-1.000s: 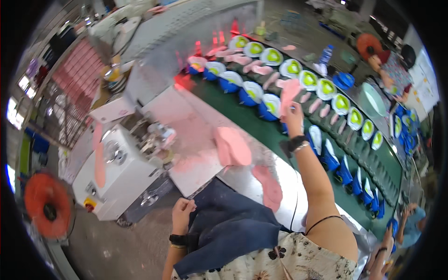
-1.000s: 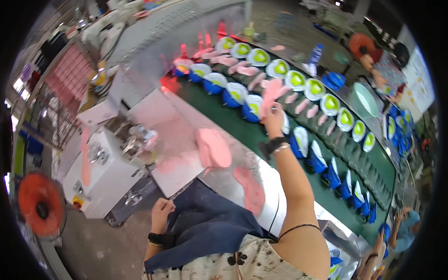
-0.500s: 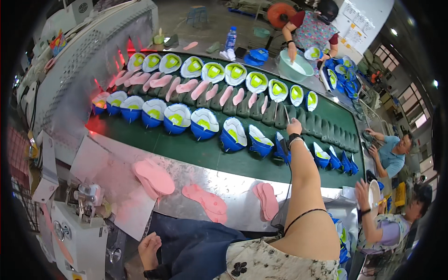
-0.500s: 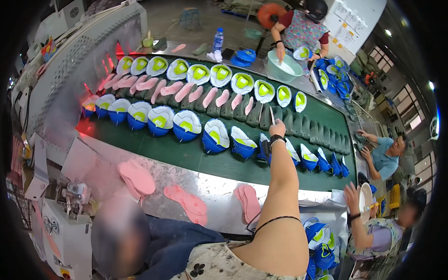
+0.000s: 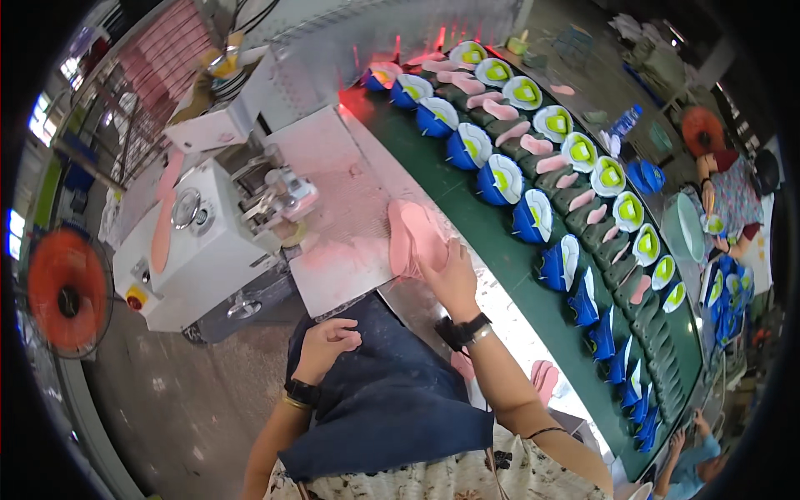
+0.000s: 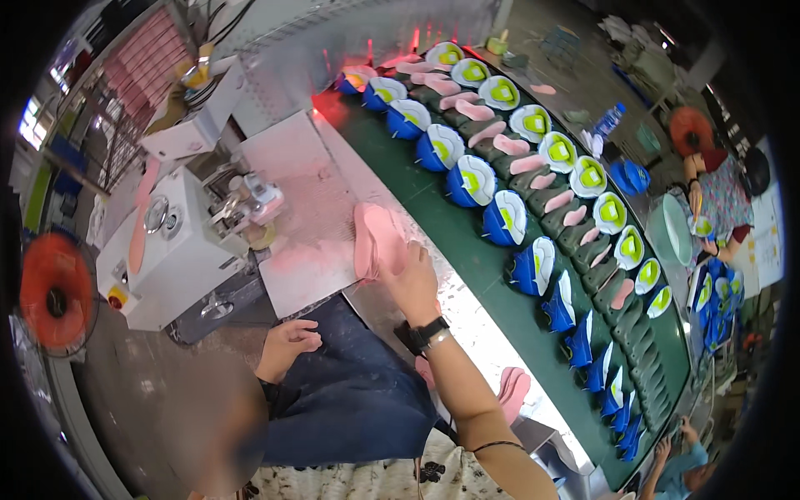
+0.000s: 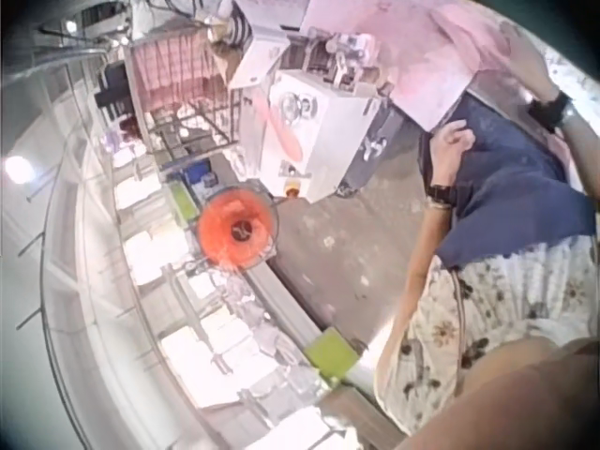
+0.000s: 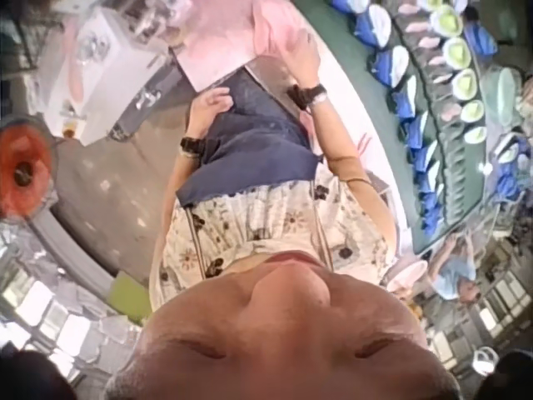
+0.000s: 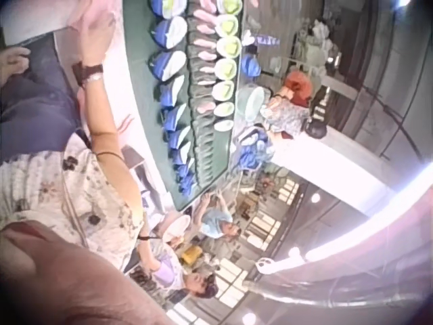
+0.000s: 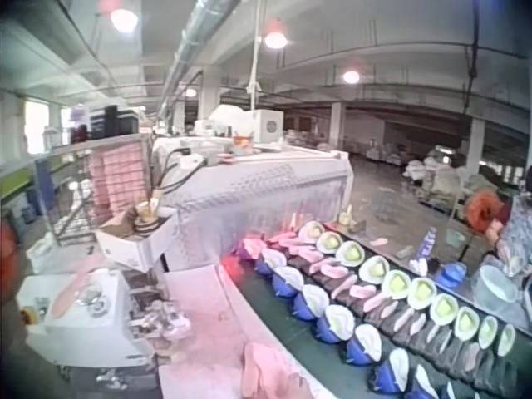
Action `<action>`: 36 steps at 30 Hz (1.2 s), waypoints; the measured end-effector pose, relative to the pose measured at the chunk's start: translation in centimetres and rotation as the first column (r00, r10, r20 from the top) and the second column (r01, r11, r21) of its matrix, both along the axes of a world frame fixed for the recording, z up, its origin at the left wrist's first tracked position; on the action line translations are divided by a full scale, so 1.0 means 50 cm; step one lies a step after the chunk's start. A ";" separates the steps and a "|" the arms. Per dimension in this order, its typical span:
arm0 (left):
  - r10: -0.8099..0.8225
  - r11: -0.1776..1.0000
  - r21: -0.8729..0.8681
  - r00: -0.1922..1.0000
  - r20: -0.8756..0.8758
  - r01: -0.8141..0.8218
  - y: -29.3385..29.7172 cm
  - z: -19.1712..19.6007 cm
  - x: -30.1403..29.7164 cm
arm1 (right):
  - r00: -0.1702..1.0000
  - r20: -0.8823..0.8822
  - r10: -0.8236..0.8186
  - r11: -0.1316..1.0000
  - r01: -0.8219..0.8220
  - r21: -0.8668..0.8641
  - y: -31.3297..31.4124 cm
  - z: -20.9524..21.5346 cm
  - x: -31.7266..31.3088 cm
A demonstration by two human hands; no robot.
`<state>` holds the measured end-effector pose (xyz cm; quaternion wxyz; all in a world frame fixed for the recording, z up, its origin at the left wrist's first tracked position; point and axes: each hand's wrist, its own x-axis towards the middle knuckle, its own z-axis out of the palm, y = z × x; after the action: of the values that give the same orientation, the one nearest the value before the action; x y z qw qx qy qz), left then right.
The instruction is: The person assembles pink slipper insoles into blue slipper molds on a conveyor belt. They pick up pink insoles from a pile, place them into the molds, and occasionally adjust the insoles or the molds. The task is performed in a factory setting with other workers visible in the background.
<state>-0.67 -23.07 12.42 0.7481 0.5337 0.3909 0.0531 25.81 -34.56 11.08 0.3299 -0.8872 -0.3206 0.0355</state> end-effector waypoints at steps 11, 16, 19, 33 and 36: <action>0.053 0.997 -0.066 0.998 0.043 -0.050 0.005 -0.039 -0.070 | 0.976 -0.200 -0.082 0.995 0.068 -0.077 -0.009 -0.047 0.027; 0.016 0.999 -0.039 0.997 0.076 -0.013 0.013 -0.034 -0.060 | 0.887 -0.457 -0.069 0.995 0.093 0.029 -0.012 -0.059 0.043; 0.035 0.999 -0.039 0.997 0.073 -0.032 0.020 -0.039 -0.071 | 0.868 -0.496 -0.036 0.990 0.100 0.102 -0.013 -0.067 0.048; -0.009 0.996 -0.091 0.997 0.072 0.016 0.025 -0.017 -0.026 | 0.857 -0.498 0.135 0.951 0.029 0.308 -0.003 -0.028 -0.039; -0.029 0.994 -0.101 0.988 0.155 0.045 0.026 0.027 0.010 | 0.609 -0.711 0.351 0.908 -0.036 0.418 0.004 0.024 -0.123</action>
<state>-0.19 -21.78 13.76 0.8035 0.4956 0.3244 0.0595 19.68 -34.39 12.29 0.5865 -0.6675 -0.2445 0.3881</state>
